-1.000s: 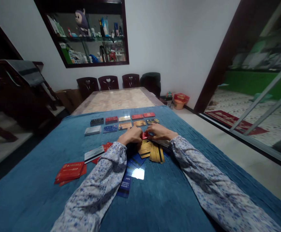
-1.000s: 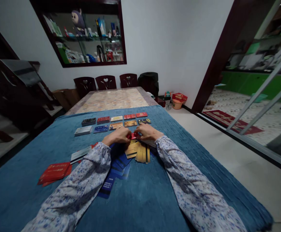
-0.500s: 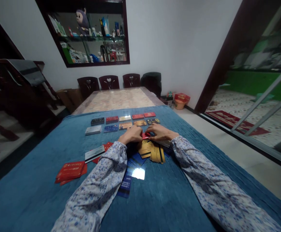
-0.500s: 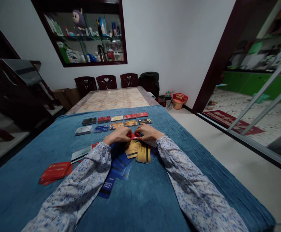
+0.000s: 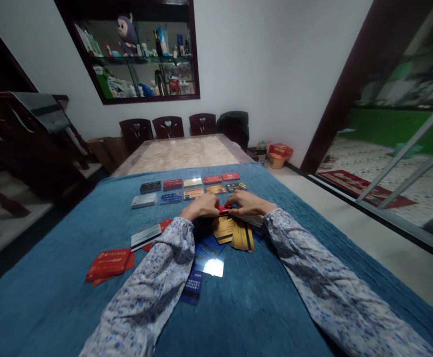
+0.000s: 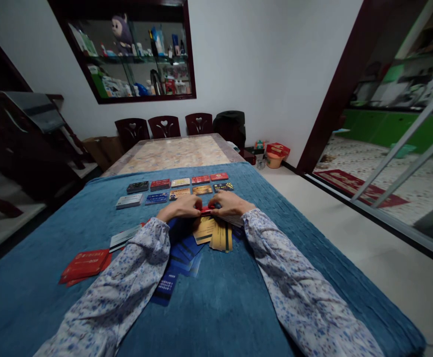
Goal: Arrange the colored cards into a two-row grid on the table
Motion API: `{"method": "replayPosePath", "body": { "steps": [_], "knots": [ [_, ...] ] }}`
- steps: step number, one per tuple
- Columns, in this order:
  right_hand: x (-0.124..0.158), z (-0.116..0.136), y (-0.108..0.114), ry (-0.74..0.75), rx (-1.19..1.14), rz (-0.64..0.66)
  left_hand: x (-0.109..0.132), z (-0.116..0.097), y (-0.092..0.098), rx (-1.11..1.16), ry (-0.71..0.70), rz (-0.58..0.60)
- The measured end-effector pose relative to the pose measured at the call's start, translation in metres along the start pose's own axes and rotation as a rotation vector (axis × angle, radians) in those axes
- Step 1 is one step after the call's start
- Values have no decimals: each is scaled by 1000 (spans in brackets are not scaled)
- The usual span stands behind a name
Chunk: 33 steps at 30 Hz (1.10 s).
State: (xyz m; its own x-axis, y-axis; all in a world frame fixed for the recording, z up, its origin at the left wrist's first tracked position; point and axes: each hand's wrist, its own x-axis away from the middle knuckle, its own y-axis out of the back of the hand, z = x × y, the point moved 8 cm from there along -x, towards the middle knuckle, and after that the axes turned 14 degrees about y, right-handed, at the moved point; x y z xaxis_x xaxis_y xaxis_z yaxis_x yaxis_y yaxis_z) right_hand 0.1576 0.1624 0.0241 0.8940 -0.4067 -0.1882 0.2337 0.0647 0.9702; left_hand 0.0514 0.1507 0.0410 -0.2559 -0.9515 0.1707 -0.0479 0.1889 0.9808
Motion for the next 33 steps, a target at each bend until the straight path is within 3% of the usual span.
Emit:
{"method": "replayPosePath", "body": {
  "steps": [7,12,19,33],
  "knots": [
    [2,1,11,6,37,-66,3,2,10,58,-34,-15],
    [2,-3,12,-2,108,-123,3,4,21,80,-64,-97],
    [2,-9,9,-60,137,-167,1,8,21,84,-70,-118],
    [4,-22,-1,-347,199,-167,-12,31,13,86,-5,-180]
  ]
}}
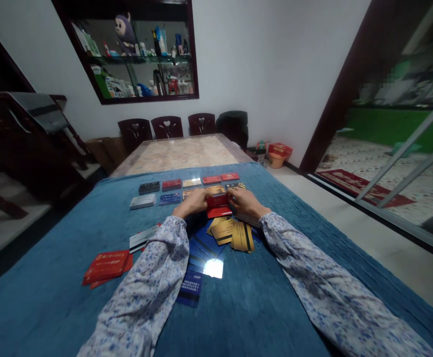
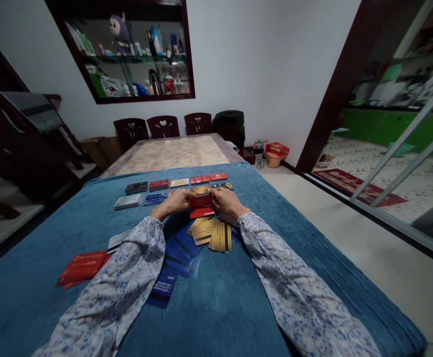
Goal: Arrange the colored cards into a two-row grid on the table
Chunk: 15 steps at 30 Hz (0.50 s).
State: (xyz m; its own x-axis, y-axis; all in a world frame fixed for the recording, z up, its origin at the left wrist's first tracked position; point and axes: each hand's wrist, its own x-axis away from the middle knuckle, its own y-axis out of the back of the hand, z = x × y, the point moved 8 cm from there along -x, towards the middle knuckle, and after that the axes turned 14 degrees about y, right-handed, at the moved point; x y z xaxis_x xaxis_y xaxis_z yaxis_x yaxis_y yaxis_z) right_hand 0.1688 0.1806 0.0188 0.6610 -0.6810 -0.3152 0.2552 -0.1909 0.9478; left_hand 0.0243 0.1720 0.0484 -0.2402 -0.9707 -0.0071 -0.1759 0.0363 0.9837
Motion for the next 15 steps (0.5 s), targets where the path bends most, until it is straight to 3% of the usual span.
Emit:
{"method": "replayPosePath", "body": {
  "steps": [7,15],
  "knots": [
    [1,-3,8,4,14,-151,-9,7,-4,144,-5,-90],
    [1,3,10,112,-51,-183,-8,12,4,148,84,-157]
  ]
}}
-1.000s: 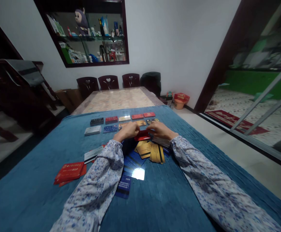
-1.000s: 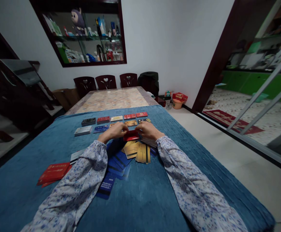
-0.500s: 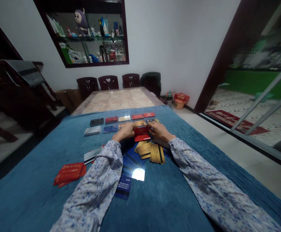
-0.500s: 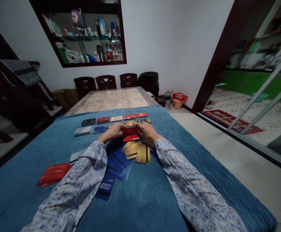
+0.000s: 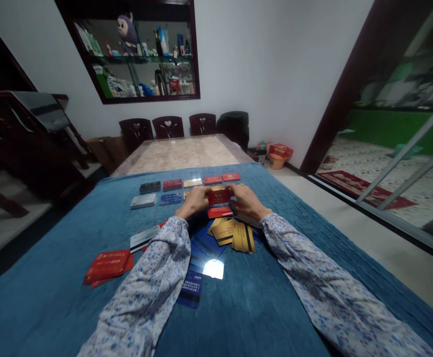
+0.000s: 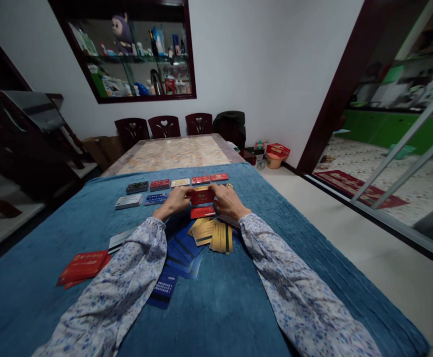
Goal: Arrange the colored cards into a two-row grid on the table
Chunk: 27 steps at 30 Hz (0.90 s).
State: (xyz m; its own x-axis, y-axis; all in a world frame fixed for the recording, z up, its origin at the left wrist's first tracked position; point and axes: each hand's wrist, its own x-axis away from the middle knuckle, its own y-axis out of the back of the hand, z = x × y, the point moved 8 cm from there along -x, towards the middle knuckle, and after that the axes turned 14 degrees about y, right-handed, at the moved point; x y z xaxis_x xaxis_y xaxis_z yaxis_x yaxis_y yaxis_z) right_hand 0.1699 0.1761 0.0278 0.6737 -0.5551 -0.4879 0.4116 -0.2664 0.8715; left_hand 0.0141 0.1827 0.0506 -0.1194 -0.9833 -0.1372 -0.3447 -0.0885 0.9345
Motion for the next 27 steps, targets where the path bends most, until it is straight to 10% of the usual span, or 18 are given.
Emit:
{"method": "replayPosePath", "body": {
  "steps": [27],
  "knots": [
    [7,-11,14,-7,171,-54,5,-8,-3,117,-82,-146]
  ]
}}
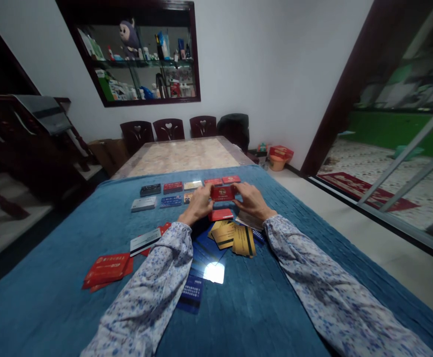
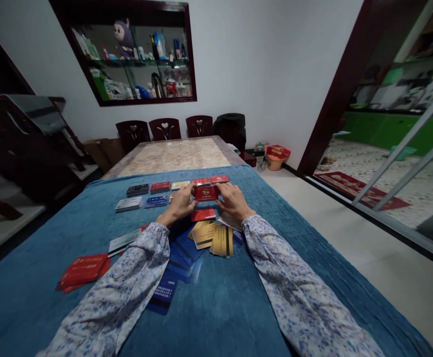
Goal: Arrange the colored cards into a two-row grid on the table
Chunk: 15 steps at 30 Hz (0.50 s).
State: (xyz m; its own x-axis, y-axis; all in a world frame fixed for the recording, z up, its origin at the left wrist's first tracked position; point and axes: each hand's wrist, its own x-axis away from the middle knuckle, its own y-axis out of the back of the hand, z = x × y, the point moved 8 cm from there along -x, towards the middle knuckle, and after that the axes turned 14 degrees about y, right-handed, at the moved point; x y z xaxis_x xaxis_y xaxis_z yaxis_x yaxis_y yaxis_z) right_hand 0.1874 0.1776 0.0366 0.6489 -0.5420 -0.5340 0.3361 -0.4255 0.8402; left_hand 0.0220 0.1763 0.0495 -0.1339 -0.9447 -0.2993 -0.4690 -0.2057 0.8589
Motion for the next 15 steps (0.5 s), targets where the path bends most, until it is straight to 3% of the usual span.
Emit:
{"method": "replayPosePath", "body": {
  "steps": [11,15],
  "knots": [
    [5,-4,-5,28,-54,7,10,-10,-5,-226,-63,-65],
    [7,-2,-3,62,-97,17,12,-11,-8,-290,-51,-33]
  ]
}}
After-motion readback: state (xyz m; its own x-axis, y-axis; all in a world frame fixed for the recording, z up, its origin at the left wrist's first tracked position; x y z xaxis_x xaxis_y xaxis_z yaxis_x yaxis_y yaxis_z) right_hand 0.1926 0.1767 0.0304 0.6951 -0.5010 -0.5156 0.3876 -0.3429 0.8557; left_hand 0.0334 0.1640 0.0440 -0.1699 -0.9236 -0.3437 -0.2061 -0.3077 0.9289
